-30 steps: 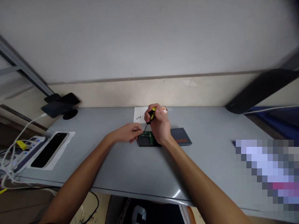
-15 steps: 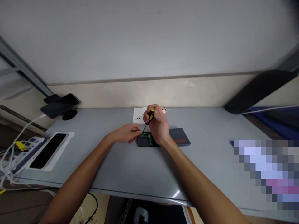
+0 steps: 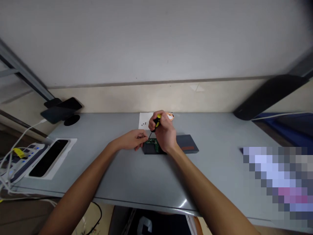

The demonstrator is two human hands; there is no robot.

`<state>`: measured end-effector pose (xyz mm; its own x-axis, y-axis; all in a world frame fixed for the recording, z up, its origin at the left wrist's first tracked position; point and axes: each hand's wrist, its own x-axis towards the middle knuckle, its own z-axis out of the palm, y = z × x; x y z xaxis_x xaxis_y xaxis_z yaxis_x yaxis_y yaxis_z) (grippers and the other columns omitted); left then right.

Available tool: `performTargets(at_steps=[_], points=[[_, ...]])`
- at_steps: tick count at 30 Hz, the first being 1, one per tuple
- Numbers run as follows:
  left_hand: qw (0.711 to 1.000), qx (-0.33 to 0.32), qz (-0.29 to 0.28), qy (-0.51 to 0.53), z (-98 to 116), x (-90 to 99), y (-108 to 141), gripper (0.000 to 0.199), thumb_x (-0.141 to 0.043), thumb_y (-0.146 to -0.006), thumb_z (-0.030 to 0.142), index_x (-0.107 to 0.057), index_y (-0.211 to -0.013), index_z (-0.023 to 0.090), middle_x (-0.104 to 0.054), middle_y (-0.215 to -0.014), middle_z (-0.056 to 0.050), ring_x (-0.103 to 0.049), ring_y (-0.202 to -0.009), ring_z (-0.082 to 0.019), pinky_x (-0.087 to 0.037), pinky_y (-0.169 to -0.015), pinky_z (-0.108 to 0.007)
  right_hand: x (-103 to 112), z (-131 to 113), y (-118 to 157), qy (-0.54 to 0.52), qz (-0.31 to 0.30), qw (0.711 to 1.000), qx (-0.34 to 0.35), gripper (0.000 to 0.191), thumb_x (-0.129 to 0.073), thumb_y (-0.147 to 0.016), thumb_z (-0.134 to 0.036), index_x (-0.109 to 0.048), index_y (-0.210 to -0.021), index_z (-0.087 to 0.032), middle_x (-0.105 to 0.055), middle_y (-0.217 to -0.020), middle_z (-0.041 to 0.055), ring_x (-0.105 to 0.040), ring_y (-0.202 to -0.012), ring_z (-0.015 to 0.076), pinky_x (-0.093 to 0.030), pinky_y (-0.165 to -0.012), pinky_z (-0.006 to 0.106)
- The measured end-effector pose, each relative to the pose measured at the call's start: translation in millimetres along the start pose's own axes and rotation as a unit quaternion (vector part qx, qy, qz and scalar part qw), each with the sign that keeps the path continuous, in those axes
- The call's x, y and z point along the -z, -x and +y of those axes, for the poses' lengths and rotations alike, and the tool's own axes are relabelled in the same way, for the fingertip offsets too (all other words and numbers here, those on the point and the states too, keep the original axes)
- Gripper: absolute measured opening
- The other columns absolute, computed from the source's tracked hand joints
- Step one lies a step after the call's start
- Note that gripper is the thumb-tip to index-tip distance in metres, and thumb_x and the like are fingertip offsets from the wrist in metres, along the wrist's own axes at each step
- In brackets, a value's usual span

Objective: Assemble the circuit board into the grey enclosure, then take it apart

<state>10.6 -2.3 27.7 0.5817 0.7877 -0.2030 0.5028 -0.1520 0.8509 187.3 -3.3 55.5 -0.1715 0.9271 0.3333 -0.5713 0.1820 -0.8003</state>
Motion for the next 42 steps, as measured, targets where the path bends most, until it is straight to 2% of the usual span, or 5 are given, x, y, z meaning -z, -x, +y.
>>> performTargets(at_steps=[30, 34, 38, 40, 42], points=[[1.0, 0.009, -0.002, -0.002, 3, 0.5, 1, 0.034, -0.05, -0.099, 0.052, -0.048, -0.088, 0.021, -0.06, -0.071, 0.003, -0.056, -0.052, -0.011, -0.041, -0.052, -0.024, 3, 0, -1, -0.014, 0.002, 1.0, 0.001, 0.03, -0.048, -0.101, -0.048, -0.055, -0.083, -0.024, -0.04, -0.07, -0.0003, -0.035, -0.062, 0.0156, -0.033, -0.06, 0.03], [1.0, 0.017, -0.006, 0.008, 2, 0.7, 2, 0.033, -0.05, -0.099, 0.052, -0.055, -0.101, 0.02, -0.06, -0.073, 0.003, -0.055, -0.052, -0.011, -0.041, -0.053, -0.024, 7, -5, -3, 0.0, 0.02, 1.0, 0.008, 0.031, -0.047, -0.101, -0.05, -0.053, -0.083, -0.025, -0.038, -0.069, -0.0006, -0.035, -0.061, 0.0159, -0.035, -0.059, 0.03], [0.999, -0.018, 0.041, -0.006, 0, 0.5, -1, 0.04, -0.056, -0.098, 0.05, -0.059, -0.124, 0.021, -0.046, -0.065, 0.007, -0.044, -0.054, -0.011, -0.031, -0.054, -0.023, 9, -13, -5, -0.015, 0.024, 0.999, 0.014, 0.031, -0.043, -0.101, -0.053, -0.05, -0.085, -0.026, -0.036, -0.069, -0.0012, -0.036, -0.061, 0.0164, -0.038, -0.06, 0.031], [0.995, -0.044, 0.076, -0.036, 0, -0.3, -4, 0.036, -0.058, -0.097, 0.05, -0.067, -0.117, 0.021, -0.04, -0.064, 0.006, -0.04, -0.057, -0.011, -0.028, -0.055, -0.024, 10, -17, -5, -0.022, 0.024, 0.999, 0.023, 0.032, -0.041, -0.102, -0.054, -0.048, -0.086, -0.027, -0.035, -0.069, -0.0014, -0.037, -0.06, 0.0167, -0.04, -0.06, 0.031], [0.994, -0.055, 0.082, -0.037, -1, -1.5, -6, 0.033, -0.058, -0.097, 0.049, -0.07, -0.107, 0.02, -0.045, -0.067, 0.005, -0.043, -0.062, -0.011, -0.031, -0.059, -0.024, 9, -20, -6, -0.028, 0.028, 0.999, 0.026, 0.032, -0.042, -0.101, -0.055, -0.048, -0.085, -0.027, -0.034, -0.069, -0.0013, -0.037, -0.06, 0.0167, -0.04, -0.059, 0.031]])
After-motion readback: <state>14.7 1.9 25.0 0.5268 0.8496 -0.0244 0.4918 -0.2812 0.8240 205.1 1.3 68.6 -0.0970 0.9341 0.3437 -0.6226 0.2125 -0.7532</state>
